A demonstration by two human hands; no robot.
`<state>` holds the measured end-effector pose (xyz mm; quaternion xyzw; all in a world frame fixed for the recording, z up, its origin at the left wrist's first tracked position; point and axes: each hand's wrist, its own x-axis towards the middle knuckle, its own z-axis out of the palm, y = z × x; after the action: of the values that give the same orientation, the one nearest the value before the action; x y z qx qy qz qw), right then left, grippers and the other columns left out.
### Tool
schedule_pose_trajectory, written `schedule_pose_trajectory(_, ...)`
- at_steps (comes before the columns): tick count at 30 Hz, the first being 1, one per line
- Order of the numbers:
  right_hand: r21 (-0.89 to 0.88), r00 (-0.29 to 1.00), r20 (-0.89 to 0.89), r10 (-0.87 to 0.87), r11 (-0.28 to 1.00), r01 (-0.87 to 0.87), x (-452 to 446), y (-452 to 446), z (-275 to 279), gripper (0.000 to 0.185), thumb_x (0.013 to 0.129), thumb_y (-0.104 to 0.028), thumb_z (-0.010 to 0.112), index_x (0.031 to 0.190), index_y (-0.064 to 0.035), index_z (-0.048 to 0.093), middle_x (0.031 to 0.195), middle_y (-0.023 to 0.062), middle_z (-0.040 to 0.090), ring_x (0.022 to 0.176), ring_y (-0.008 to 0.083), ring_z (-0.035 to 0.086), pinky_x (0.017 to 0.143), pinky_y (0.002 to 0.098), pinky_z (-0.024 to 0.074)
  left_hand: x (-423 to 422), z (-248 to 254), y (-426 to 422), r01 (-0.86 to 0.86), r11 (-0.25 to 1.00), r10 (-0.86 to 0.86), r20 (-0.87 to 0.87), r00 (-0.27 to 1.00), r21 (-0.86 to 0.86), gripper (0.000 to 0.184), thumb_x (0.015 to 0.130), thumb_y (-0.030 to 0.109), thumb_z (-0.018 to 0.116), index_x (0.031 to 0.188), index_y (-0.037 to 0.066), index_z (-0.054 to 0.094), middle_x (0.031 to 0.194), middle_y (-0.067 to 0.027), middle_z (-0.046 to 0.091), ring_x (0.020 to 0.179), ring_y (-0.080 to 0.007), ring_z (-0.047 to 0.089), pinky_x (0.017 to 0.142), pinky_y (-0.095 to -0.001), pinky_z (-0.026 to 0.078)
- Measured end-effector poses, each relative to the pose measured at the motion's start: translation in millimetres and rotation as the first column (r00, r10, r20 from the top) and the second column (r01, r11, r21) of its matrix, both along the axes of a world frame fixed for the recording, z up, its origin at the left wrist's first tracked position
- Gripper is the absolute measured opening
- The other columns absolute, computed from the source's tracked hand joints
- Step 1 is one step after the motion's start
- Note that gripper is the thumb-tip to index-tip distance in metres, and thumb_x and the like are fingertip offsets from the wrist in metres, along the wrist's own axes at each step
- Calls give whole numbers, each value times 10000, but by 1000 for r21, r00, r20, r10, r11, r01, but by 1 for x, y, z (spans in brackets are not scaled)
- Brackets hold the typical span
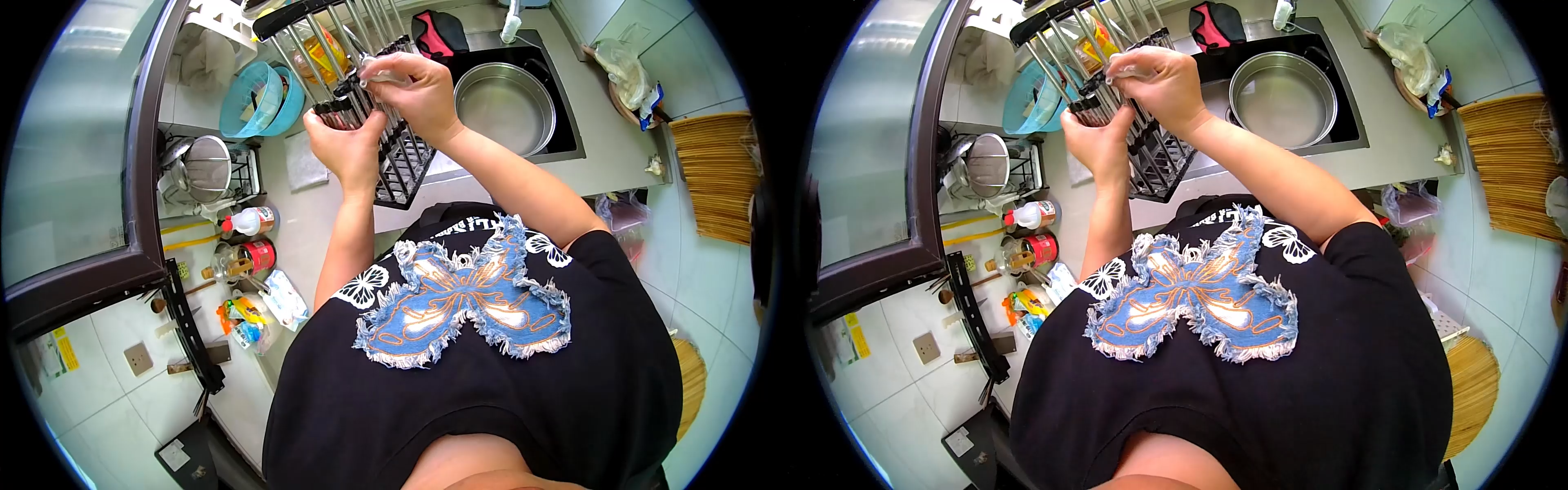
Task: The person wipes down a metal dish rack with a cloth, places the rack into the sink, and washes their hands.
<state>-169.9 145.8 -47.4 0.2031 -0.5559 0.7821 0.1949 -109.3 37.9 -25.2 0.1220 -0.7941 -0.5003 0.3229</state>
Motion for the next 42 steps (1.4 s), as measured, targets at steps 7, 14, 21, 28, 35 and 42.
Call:
schedule_pose_trajectory(7, -133, 877, 412, 247, 969, -210, -20, 12, -10, 151, 929, -142, 715, 993, -5, 718, 951, 47, 724, 792, 97, 675, 698, 257, 570, -6, -27, -28, 44, 981, -38, -34, 999, 189, 517, 610, 99, 869, 999, 23, 535, 880, -41, 661, 744, -111, 626, 707, -290, 541)
schedule_pose_trajectory(14, 511, 986, -116, -122, 844, 165, -14, 0, -1, 152, 814, -109, 755, 915, -4, 710, 875, 63, 714, 820, 125, 705, 712, 272, 561, -7, -29, -32, 93, 952, -94, -12, 996, 290, 516, 626, 43, 854, 1035, 29, 539, 928, -34, 661, 771, -112, 633, 715, -281, 544)
schedule_pose_trajectory(21, 52, 977, 178, -117, 993, 109, -38, 22, -29, 187, 893, -158, 694, 1011, -14, 667, 863, 110, 740, 806, 167, 727, 736, 309, 566, -1, -25, -20, 186, 888, -149, -121, 981, 421, 498, 661, -36, 826, 1066, 36, 544, 975, -43, 667, 819, -137, 657, 779, -284, 545)
schedule_pose_trajectory(28, 444, 860, -95, -501, 753, 487, -64, 13, -23, 182, 973, -192, 614, 1018, -19, 581, 966, 171, 630, 867, 376, 638, 779, 434, 520, 4, -26, -25, 299, 812, -279, -116, 953, 502, 378, 722, -66, 754, 1027, 31, 553, 889, -32, 621, 698, -122, 612, 585, -237, 503)
schedule_pose_trajectory(35, 423, 918, -325, -228, 833, 356, -19, -33, 0, 113, 937, -151, 625, 999, -78, 565, 929, 134, 595, 879, 371, 618, 761, 468, 499, 3, -23, -46, 282, 759, -301, -67, 951, 587, 341, 751, 72, 761, 937, 125, 479, 767, 18, 508, 556, -67, 504, 463, -214, 436)
schedule_pose_trajectory(42, 562, 860, -216, -461, 661, 496, -33, -9, 0, 115, 978, -180, 570, 1023, -75, 568, 943, 126, 631, 853, 357, 633, 731, 469, 523, 10, -21, -48, 288, 739, -305, -78, 949, 609, 379, 739, 27, 750, 991, 109, 479, 839, 26, 487, 646, -70, 517, 503, -202, 451)
